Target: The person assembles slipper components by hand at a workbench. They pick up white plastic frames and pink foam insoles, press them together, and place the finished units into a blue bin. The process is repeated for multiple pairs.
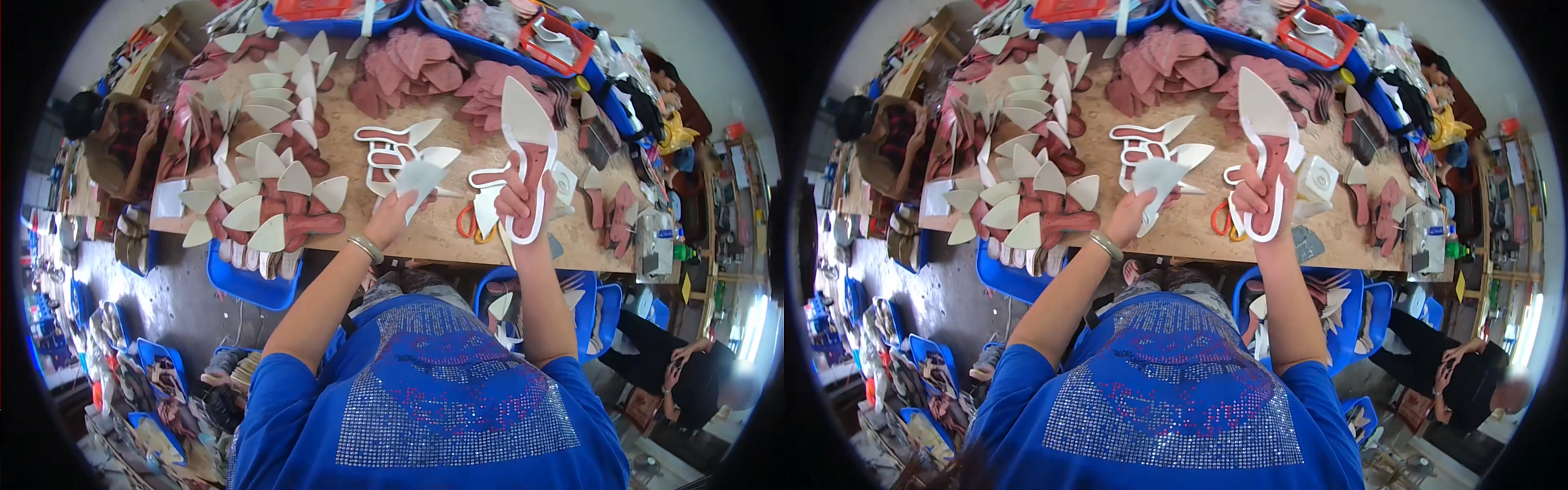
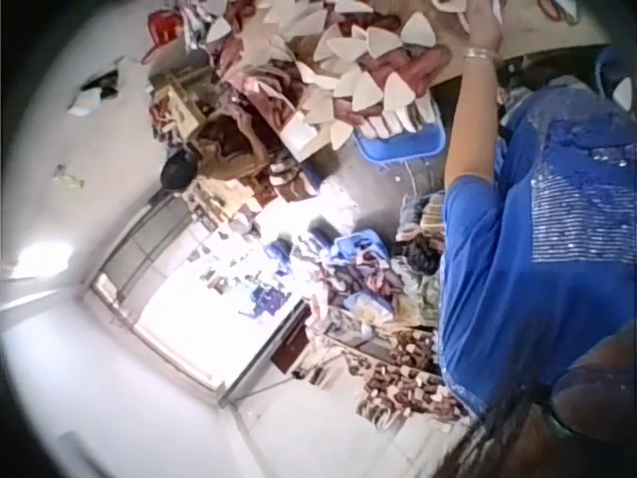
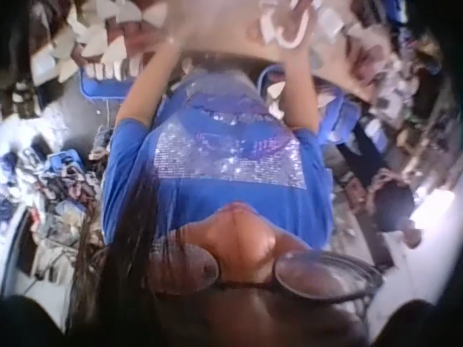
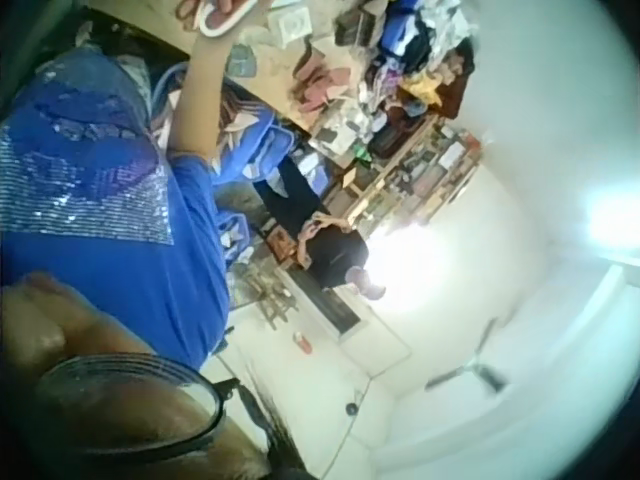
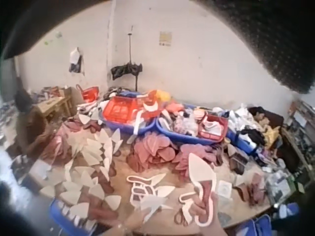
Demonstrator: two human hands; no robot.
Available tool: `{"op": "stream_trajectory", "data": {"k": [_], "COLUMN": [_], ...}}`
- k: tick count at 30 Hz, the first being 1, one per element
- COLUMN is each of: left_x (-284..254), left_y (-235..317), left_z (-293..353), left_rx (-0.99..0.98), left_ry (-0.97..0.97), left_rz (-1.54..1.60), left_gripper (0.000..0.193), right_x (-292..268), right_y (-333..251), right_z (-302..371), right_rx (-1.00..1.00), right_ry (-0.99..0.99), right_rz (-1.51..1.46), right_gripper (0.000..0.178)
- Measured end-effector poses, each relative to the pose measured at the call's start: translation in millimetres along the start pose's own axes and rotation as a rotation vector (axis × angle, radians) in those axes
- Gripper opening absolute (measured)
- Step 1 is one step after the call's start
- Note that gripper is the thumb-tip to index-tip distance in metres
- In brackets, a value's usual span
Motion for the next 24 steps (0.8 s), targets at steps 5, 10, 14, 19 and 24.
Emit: {"op": "stream_trajectory", "data": {"k": [5, 10, 14, 19, 24], "left_x": [8.0, 22.7, 45.5, 65.9, 66.0], "left_y": [-37.2, 21.1, 71.3, 83.8, 90.0], "left_z": [-5.5, 23.1, 61.6, 90.9, 107.5], "left_rx": [-0.307, -0.375, -0.246, -0.253, -0.173], "left_ry": [0.058, -0.128, -0.236, -0.308, -0.286], "left_rz": [-0.042, 0.454, 0.425, 0.716, 0.750], "left_gripper": [0.041, 0.045, 0.047, 0.045, 0.044], "right_x": [3.9, 17.2, 41.2, 62.9, 51.8], "right_y": [0.8, 3.1, 29.1, 61.8, 80.5], "right_z": [26.0, 52.3, 85.1, 91.4, 89.7], "right_rx": [-0.031, -0.177, -0.197, -0.365, -0.294], "right_ry": [0.044, 0.130, 0.136, -0.259, -0.407], "right_rz": [0.090, 0.892, 1.269, 1.554, 1.610], "right_gripper": [0.052, 0.048, 0.055, 0.060, 0.044]}}
Point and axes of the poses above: each hand's wrist, its own z-axis away from the middle knuckle, its own x-axis out of the palm, y = z × x, the point moved 2 cm from there along -z, towards the middle knuckle, and after that the axes turned 12 degrees about -x, right-handed, at the moved point
